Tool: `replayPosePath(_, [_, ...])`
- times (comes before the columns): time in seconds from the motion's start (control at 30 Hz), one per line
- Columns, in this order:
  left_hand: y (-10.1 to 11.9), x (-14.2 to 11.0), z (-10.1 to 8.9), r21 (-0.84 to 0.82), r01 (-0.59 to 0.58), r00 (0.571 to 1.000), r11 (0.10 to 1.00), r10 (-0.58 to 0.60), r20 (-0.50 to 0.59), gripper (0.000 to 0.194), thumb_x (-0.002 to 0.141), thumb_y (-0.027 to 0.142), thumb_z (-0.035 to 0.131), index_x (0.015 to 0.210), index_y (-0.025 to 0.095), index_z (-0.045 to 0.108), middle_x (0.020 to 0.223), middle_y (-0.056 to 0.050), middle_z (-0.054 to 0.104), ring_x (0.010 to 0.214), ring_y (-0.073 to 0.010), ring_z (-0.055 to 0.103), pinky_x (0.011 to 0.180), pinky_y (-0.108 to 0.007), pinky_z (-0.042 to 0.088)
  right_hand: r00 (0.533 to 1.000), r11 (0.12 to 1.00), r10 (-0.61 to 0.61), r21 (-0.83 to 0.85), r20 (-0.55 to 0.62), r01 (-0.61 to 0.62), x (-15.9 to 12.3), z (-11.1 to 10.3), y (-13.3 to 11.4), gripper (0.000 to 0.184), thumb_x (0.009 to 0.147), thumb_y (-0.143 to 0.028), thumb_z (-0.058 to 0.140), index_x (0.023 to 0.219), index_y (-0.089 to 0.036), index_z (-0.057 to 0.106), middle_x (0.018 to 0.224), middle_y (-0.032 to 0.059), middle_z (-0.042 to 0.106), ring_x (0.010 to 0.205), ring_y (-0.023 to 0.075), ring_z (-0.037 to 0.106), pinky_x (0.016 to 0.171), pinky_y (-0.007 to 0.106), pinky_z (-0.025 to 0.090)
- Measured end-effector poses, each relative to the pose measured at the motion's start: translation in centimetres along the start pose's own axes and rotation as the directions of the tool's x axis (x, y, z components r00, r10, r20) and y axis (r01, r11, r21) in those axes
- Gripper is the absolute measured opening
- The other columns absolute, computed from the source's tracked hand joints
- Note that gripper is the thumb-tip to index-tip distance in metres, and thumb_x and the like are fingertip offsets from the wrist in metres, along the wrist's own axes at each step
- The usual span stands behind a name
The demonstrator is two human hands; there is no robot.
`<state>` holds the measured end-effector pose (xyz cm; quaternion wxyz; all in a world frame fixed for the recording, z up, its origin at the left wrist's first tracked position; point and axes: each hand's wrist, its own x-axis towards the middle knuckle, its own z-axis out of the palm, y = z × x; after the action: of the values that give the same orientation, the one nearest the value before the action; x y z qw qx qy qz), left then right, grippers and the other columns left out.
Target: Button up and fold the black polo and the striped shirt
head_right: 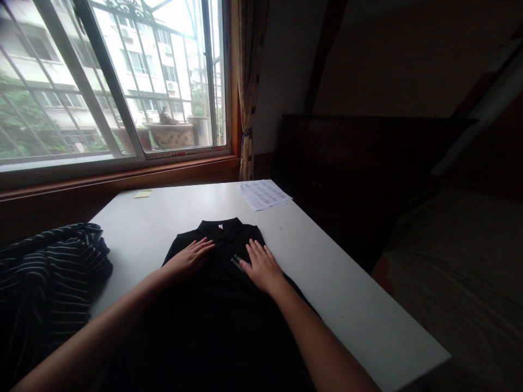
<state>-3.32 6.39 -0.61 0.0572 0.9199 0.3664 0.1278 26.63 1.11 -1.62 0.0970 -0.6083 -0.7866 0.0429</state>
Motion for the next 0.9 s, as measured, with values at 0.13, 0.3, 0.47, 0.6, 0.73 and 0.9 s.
replayPosePath(0.13, [-1.1,-1.3,-0.3,0.053,0.068,0.997,0.996,-0.066,-0.044,0.047,0.102,0.038,0.039,0.148,0.028,0.038,0.157,-0.005,0.035,0.15,-0.0268,0.016,0.12,-0.055,0.016,1.0,1.0,0.001,0.003,0.002,-0.001,0.0,-0.1,-0.1,0.071,0.098,-0.059,0.026,0.153,-0.014,0.03,0.162,0.0087,0.018,0.15,0.0219,0.016,0.122,0.042,0.012])
replayPosePath(0.3, [-3.4,-3.6,-0.5,0.088,0.26,0.963,0.961,-0.251,-0.102,0.051,0.101,0.04,0.038,0.15,0.026,0.033,0.159,-0.006,0.03,0.149,-0.0309,0.015,0.118,-0.057,0.021,1.0,1.0,0.001,0.003,0.005,-0.001,0.0,-0.1,-0.1,0.071,0.098,-0.058,0.027,0.153,-0.013,0.03,0.162,0.0093,0.019,0.149,0.0219,0.018,0.122,0.041,0.013])
replayPosePath(0.47, [-4.4,-5.5,-0.7,0.044,0.403,0.884,0.914,-0.376,-0.278,0.056,0.096,0.033,0.046,0.148,0.02,0.033,0.144,-0.015,0.044,0.134,-0.0315,0.041,0.112,-0.049,0.035,1.0,1.0,0.001,0.003,-0.004,-0.001,0.0,0.1,-0.1,0.07,0.098,-0.058,0.027,0.153,-0.014,0.031,0.162,0.0087,0.019,0.149,0.0216,0.018,0.122,0.042,0.013])
replayPosePath(0.6, [-4.4,-5.8,-1.7,-0.096,0.537,0.809,0.838,-0.544,-0.224,0.068,0.09,0.03,0.053,0.15,0.013,0.026,0.127,-0.018,0.052,0.113,-0.0285,0.058,0.101,-0.043,0.044,1.0,1.0,0.002,-0.002,-0.009,-0.002,0.0,0.0,-0.1,0.07,0.098,-0.058,0.027,0.153,-0.014,0.031,0.162,0.0088,0.02,0.149,0.0215,0.018,0.122,0.042,0.013])
replayPosePath(0.73, [-4.2,-5.5,-3.0,-0.195,0.611,0.777,0.767,-0.628,-0.033,0.071,0.087,0.028,0.054,0.149,0.011,0.025,0.097,-0.009,0.065,0.089,-0.0237,0.066,0.084,-0.033,0.05,1.0,1.0,0.005,-0.009,-0.012,-0.005,0.0,0.0,-0.1,0.069,0.099,-0.057,0.027,0.153,-0.014,0.031,0.162,0.009,0.02,0.149,0.0218,0.018,0.122,0.041,0.013])
replayPosePath(0.9, [-3.9,-5.4,-3.4,-0.202,0.619,0.772,0.759,-0.636,-0.021,0.058,0.087,0.024,0.05,0.142,0.012,0.035,0.086,-0.006,0.069,0.085,-0.0236,0.067,0.078,-0.031,0.049,1.0,1.0,0.005,-0.012,-0.01,-0.005,0.1,0.1,0.0,0.071,0.098,-0.059,0.026,0.153,-0.014,0.03,0.162,0.0088,0.019,0.149,0.0219,0.018,0.121,0.042,0.013])
